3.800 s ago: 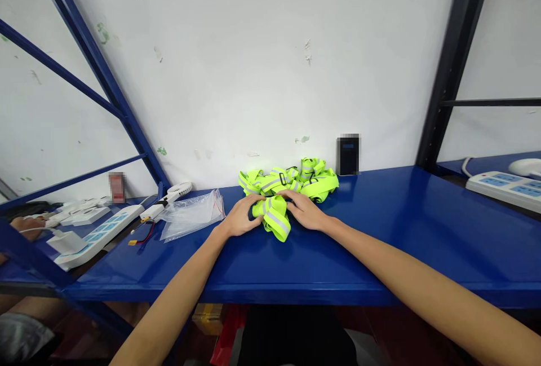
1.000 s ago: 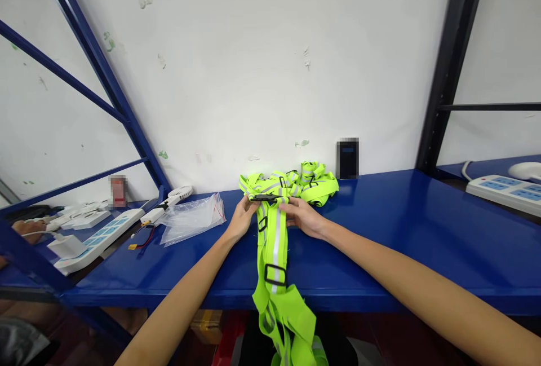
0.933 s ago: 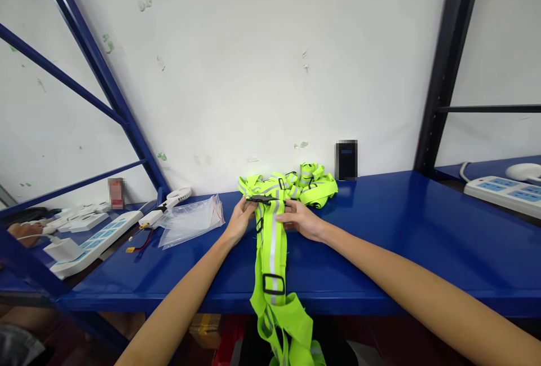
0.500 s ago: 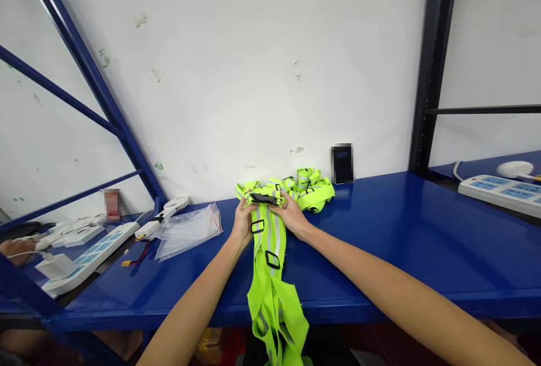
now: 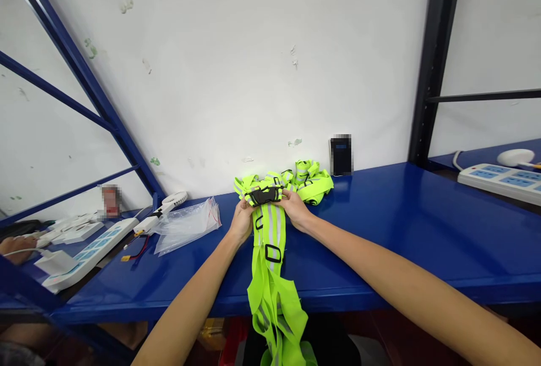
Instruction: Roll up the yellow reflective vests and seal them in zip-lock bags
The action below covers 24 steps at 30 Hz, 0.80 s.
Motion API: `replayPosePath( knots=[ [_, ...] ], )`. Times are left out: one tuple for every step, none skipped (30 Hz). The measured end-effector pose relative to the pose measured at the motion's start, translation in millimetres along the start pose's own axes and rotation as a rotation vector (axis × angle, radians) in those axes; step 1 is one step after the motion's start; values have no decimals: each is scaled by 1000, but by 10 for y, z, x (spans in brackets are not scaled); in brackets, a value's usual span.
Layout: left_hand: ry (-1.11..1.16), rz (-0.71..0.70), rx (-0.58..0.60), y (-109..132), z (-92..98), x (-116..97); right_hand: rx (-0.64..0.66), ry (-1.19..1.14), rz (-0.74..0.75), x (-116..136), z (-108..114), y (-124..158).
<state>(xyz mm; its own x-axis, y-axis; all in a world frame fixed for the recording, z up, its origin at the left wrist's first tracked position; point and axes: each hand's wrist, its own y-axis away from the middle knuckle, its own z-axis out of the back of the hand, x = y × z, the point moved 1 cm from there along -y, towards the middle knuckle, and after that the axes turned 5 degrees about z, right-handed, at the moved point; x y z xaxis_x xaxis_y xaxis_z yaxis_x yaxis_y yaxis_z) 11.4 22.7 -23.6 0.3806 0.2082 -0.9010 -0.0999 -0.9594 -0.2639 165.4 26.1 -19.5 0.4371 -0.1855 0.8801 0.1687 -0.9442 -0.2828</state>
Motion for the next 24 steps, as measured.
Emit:
replayPosePath(
  knots=[
    [14, 15, -2, 6, -8, 5, 18, 8, -14, -4, 1, 6],
    [21, 27, -5, 12, -16, 6, 28, 16, -19, -5, 2, 13],
    [16, 31, -9, 18, -22, 3, 34, 20, -18, -4, 2, 19],
    [-6, 23, -10, 24, -26, -5, 42, 17, -17, -3, 1, 25],
    [-49, 1, -6, 29, -27, -16, 56, 12, -17, -2, -1, 30],
    [-110, -36, -1, 34, -26, -30, 74, 8, -15, -2, -3, 36],
    [-182, -85, 3, 40, -24, -45, 90, 8, -10, -5, -5, 40],
    [-260, -139, 8, 47, -22, -62, 106, 14, -2, -11, -6, 44],
    [-339, -193, 14, 55, -22, -77, 118, 29, 10, -20, -6, 49],
    [-410, -241, 19, 66, -25, -91, 123, 46, 20, -31, -7, 53],
    [-469, -279, 20, 78, -30, -102, 122, 58, 21, -44, -8, 59],
    [-514, -302, 17, 92, -38, -109, 117, 58, 11, -58, -11, 67],
    [-546, -307, 12, 107, -47, -113, 107, 45, -12, -71, -16, 75],
    [-567, -300, 6, 124, -57, -113, 93, 22, -43, -82, -24, 85],
    [-579, -289, 0, 143, -69, -111, 77, -5, -76, -89, -32, 95],
    [-588, -279, -4, 164, -80, -107, 67, -29, -106, -92, -42, 104],
    [-595, -272, -6, 186, -91, -102, 65, -45, -128, -92, -50, 112],
    [-604, -272, -10, 208, -101, -97, 71, -51, -139, -91, -57, 117],
    [-616, -275, -19, 229, -109, -92, 83, -49, -140, -89, -61, 119],
    [-630, -277, -32, 247, -115, -88, 95, -41, -131, -89, -62, 117],
    [-644, -277, -48, 261, -119, -85, 101, -26, -111, -91, -61, 114],
    [-656, -276, -66, 270, -121, -82, 101, -5, -81, -94, -57, 108],
    [-662, -275, -81, 274, -123, -79, 95, 24, -40, -97, -53, 100],
    [-659, -275, -94, 274, -125, -77, 84, 61, 9, -98, -49, 93]
  ],
)
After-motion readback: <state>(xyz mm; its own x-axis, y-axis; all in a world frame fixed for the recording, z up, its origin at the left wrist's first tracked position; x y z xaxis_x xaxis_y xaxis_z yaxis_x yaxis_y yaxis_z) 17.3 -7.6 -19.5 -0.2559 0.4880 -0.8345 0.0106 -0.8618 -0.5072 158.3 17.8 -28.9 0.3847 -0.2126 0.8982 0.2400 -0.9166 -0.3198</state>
